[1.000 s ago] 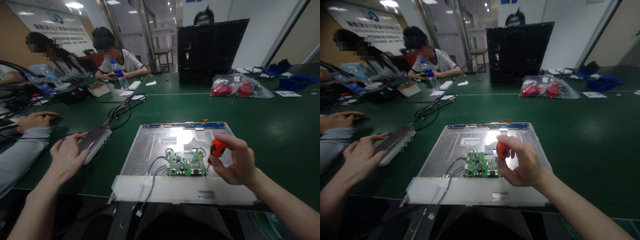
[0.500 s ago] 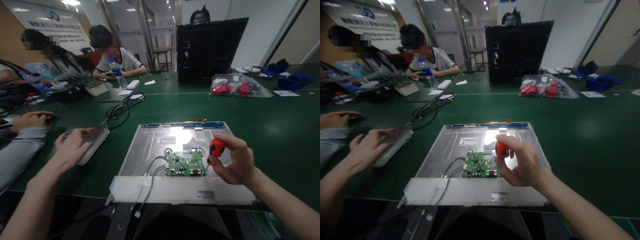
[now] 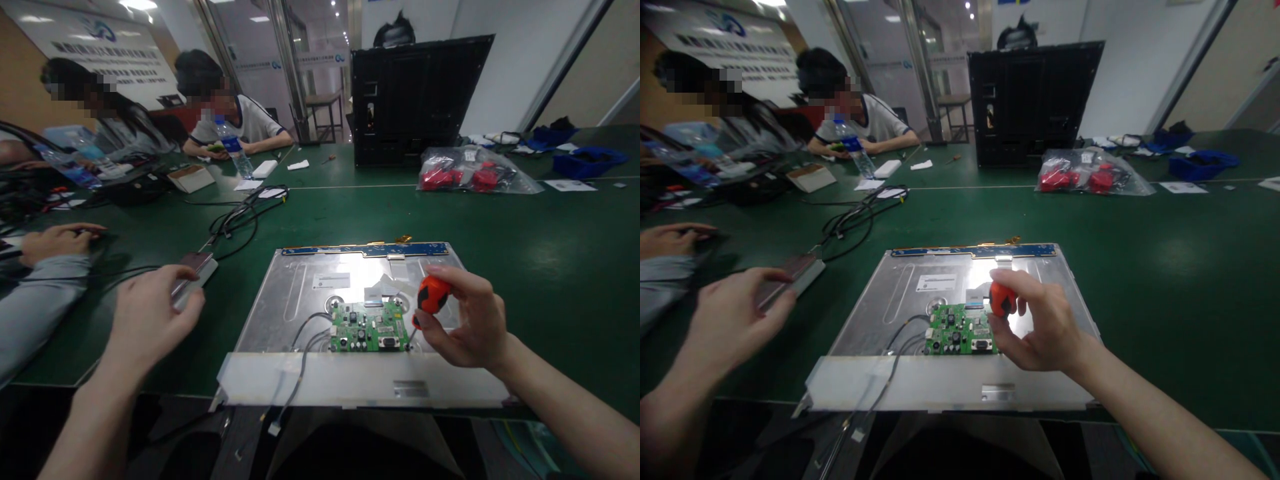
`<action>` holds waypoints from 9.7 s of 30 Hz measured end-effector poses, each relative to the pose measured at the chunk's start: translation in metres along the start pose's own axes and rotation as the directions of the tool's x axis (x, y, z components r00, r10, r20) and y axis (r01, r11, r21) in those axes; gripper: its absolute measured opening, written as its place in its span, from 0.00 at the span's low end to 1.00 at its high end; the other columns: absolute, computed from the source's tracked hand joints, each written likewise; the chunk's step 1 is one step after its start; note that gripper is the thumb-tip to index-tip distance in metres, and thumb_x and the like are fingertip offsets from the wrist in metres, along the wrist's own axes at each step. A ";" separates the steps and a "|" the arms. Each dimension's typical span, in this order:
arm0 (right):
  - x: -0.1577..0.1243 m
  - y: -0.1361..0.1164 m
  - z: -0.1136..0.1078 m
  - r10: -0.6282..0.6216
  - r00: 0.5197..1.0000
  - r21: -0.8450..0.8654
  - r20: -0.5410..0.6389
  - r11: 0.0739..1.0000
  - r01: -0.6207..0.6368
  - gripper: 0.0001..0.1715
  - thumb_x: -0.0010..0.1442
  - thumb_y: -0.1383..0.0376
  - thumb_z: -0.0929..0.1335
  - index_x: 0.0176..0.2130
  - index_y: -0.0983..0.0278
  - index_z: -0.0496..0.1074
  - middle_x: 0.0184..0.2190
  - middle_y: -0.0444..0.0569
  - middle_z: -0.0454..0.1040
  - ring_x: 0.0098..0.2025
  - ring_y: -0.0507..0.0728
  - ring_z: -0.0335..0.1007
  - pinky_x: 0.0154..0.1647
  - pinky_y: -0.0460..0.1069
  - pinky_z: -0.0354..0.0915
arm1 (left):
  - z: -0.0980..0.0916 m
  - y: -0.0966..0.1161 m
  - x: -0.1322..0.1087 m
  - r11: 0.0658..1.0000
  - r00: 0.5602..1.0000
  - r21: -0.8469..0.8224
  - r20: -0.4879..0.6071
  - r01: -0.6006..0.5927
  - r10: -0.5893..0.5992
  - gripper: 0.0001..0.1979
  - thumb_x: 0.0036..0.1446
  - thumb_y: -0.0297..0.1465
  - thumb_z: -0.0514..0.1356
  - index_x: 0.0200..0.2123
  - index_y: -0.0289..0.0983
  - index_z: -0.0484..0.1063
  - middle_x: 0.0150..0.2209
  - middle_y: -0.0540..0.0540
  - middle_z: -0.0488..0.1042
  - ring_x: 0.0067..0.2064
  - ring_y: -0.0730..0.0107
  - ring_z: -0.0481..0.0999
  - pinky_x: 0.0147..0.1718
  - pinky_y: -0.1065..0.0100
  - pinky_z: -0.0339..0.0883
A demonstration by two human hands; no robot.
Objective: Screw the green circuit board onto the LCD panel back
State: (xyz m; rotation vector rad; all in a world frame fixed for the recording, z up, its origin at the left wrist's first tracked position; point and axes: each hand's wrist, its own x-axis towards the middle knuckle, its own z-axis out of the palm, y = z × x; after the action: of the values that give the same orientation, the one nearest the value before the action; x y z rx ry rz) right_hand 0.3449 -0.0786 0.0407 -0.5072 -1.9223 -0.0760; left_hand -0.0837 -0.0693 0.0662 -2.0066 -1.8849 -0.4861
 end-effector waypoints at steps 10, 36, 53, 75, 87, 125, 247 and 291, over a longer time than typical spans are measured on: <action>-0.006 0.001 0.004 0.019 0.997 -0.041 -0.080 0.999 -0.022 0.41 0.60 0.72 0.69 0.69 0.62 0.58 0.37 0.44 0.74 0.21 0.50 0.65 0.16 0.45 0.69 | -0.009 0.159 -0.056 0.705 0.896 -0.593 -0.065 -0.389 0.439 0.04 0.67 0.26 0.56 0.42 0.41 0.69 0.36 0.49 0.76 0.39 0.62 0.76 0.40 0.61 0.66; 0.001 0.000 0.001 -0.022 1.000 0.027 -0.002 0.999 0.023 0.39 0.63 0.72 0.67 0.70 0.63 0.60 0.29 0.42 0.74 0.25 0.55 0.71 0.21 0.48 0.70 | 0.037 0.251 -0.060 0.667 0.867 -0.658 0.044 -0.348 0.496 0.06 0.61 0.24 0.58 0.40 0.37 0.73 0.40 0.43 0.77 0.44 0.53 0.75 0.45 0.53 0.69; -0.002 0.001 0.003 -0.014 1.000 0.037 -0.019 0.999 0.015 0.42 0.61 0.72 0.68 0.71 0.62 0.58 0.30 0.42 0.74 0.25 0.55 0.69 0.20 0.48 0.69 | 0.038 0.252 -0.061 0.683 0.876 -0.650 0.054 -0.333 0.479 0.06 0.60 0.23 0.57 0.38 0.38 0.72 0.39 0.42 0.76 0.43 0.53 0.74 0.44 0.54 0.69; -0.003 0.004 0.006 -0.014 0.998 0.044 -0.055 0.999 0.017 0.38 0.59 0.72 0.69 0.67 0.62 0.62 0.30 0.41 0.73 0.23 0.53 0.65 0.19 0.48 0.66 | 0.038 0.252 -0.063 0.683 0.872 -0.659 0.085 -0.314 0.483 0.07 0.62 0.23 0.57 0.40 0.38 0.72 0.43 0.42 0.78 0.46 0.52 0.75 0.47 0.52 0.70; -0.002 0.003 0.001 0.017 0.999 0.147 0.027 0.989 -0.021 0.38 0.61 0.72 0.65 0.68 0.65 0.61 0.33 0.45 0.73 0.29 0.56 0.73 0.22 0.48 0.70 | 0.037 0.253 -0.062 0.688 0.865 -0.648 0.087 -0.328 0.494 0.05 0.62 0.24 0.57 0.39 0.38 0.71 0.40 0.43 0.76 0.43 0.53 0.73 0.44 0.53 0.69; -0.005 0.006 0.004 -0.001 1.000 0.121 -0.024 0.993 0.004 0.34 0.65 0.66 0.68 0.67 0.63 0.61 0.30 0.44 0.72 0.27 0.56 0.69 0.21 0.49 0.66 | 0.039 0.251 -0.063 0.678 0.870 -0.659 0.071 -0.326 0.487 0.06 0.62 0.23 0.57 0.39 0.38 0.71 0.41 0.42 0.77 0.44 0.52 0.74 0.45 0.53 0.69; -0.003 0.003 0.005 0.011 0.997 0.054 -0.072 0.999 -0.007 0.30 0.65 0.67 0.70 0.63 0.61 0.63 0.29 0.40 0.69 0.22 0.52 0.64 0.18 0.48 0.65 | 0.041 0.252 -0.063 0.679 0.876 -0.636 0.009 -0.367 0.483 0.06 0.60 0.21 0.58 0.38 0.38 0.70 0.39 0.44 0.76 0.42 0.55 0.73 0.42 0.56 0.68; -0.003 0.003 0.003 -0.041 0.996 0.048 -0.080 0.998 0.045 0.32 0.64 0.63 0.71 0.65 0.66 0.67 0.31 0.46 0.76 0.27 0.56 0.70 0.22 0.49 0.69 | 0.039 0.253 -0.063 0.680 0.880 -0.654 0.045 -0.332 0.473 0.07 0.61 0.22 0.56 0.38 0.38 0.71 0.39 0.44 0.76 0.43 0.55 0.74 0.43 0.55 0.69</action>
State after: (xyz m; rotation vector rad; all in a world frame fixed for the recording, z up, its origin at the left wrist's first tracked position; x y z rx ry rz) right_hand 0.3443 -0.0758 0.0359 -0.4238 -1.8538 -0.0751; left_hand 0.1652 -0.1212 -0.0014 -2.9318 -1.3872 -0.8957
